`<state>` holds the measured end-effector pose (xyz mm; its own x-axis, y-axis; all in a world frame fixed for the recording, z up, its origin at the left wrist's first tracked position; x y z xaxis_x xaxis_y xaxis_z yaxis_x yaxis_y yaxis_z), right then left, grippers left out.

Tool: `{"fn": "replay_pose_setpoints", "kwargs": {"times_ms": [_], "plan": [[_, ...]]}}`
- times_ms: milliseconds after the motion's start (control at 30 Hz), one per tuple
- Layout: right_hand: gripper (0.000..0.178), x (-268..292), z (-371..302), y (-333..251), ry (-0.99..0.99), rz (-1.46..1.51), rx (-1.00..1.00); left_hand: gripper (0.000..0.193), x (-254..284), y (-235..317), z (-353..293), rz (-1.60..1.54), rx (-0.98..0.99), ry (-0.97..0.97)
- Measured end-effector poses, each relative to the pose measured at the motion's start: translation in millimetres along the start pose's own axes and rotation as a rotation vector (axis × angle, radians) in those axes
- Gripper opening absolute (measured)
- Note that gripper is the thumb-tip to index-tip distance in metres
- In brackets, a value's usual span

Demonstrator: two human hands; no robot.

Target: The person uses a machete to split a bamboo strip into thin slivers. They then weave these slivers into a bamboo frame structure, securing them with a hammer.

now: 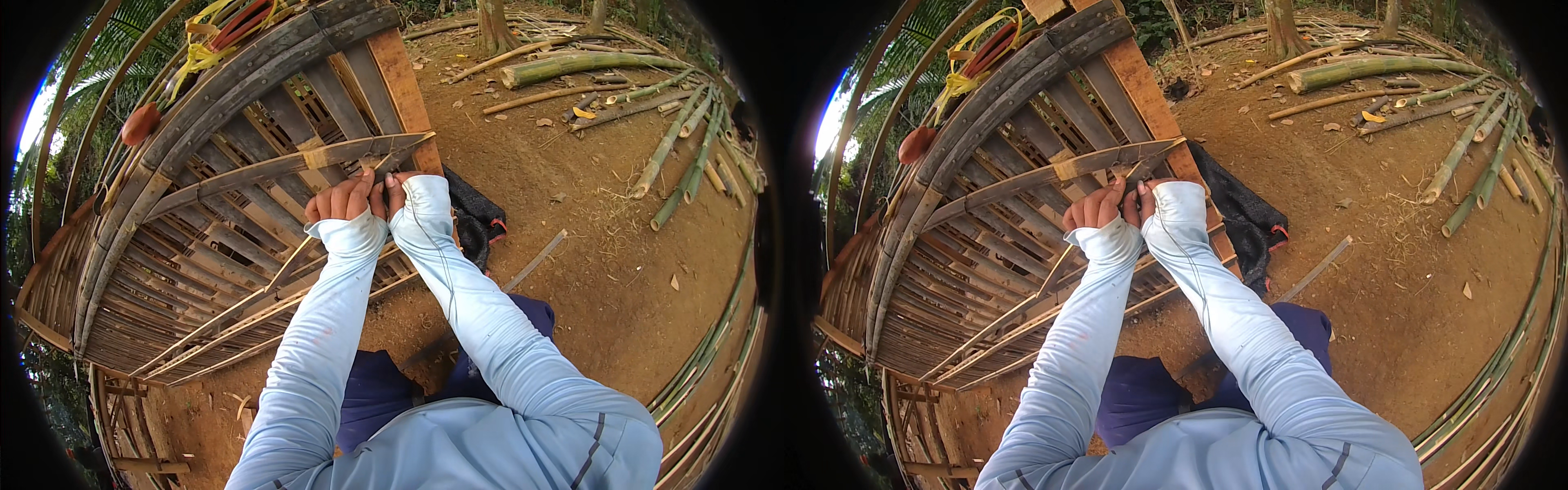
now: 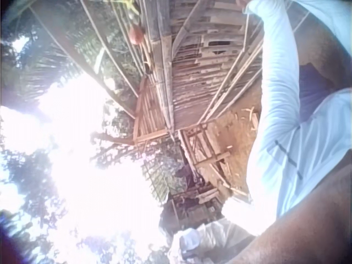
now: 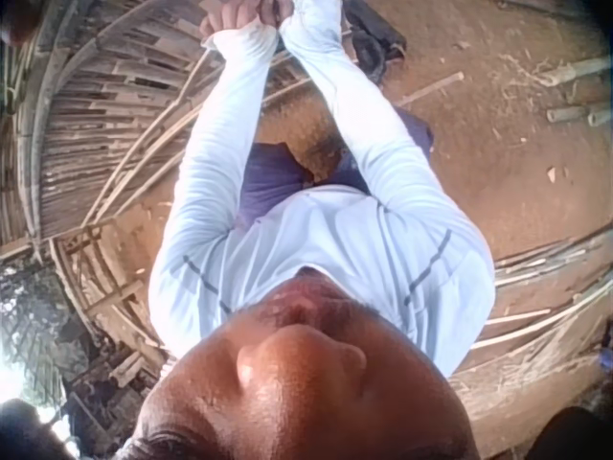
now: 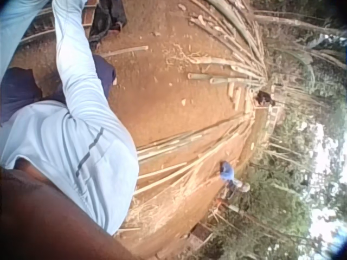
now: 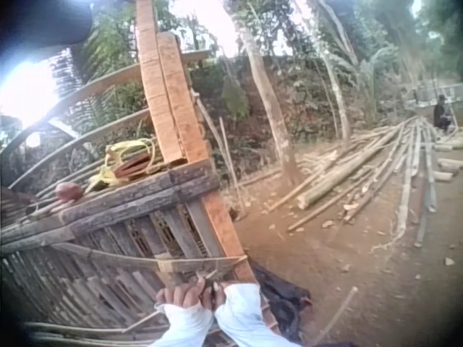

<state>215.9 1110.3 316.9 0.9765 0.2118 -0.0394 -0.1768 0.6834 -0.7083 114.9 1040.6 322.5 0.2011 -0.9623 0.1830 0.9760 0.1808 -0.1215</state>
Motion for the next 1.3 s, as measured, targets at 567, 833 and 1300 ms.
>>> {"fn": "replay_pose_setpoints", "kwargs": {"times_ms": [567,833,1300], "plan": [[0.016,-14.8,-5.8,47.8,-0.114,1.384,-1.132,0.037,-1.2,-2.4,-3.8,-0.021,0.044,-0.021],[0.012,-13.1,-5.1,33.4,-0.052,1.592,-1.259,0.036,-0.1,-6.2,-5.5,-0.032,0.039,-0.032],[0.030,17.6,-6.1,6.4,0.095,-0.227,0.194,0.034,0.7,-3.5,-0.1,-0.038,0.043,0.000]]}}
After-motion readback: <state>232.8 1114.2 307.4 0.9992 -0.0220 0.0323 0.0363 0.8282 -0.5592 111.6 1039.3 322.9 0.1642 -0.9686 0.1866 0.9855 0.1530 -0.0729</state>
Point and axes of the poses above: each hand's wrist, its own z-axis towards the middle knuckle, its own x-axis out of the back of the hand, y = z × x, the point moved 1 cm from there along z, towards the middle knuckle, and after that the axes turned 4 degrees about y, right-handed, at the moved point
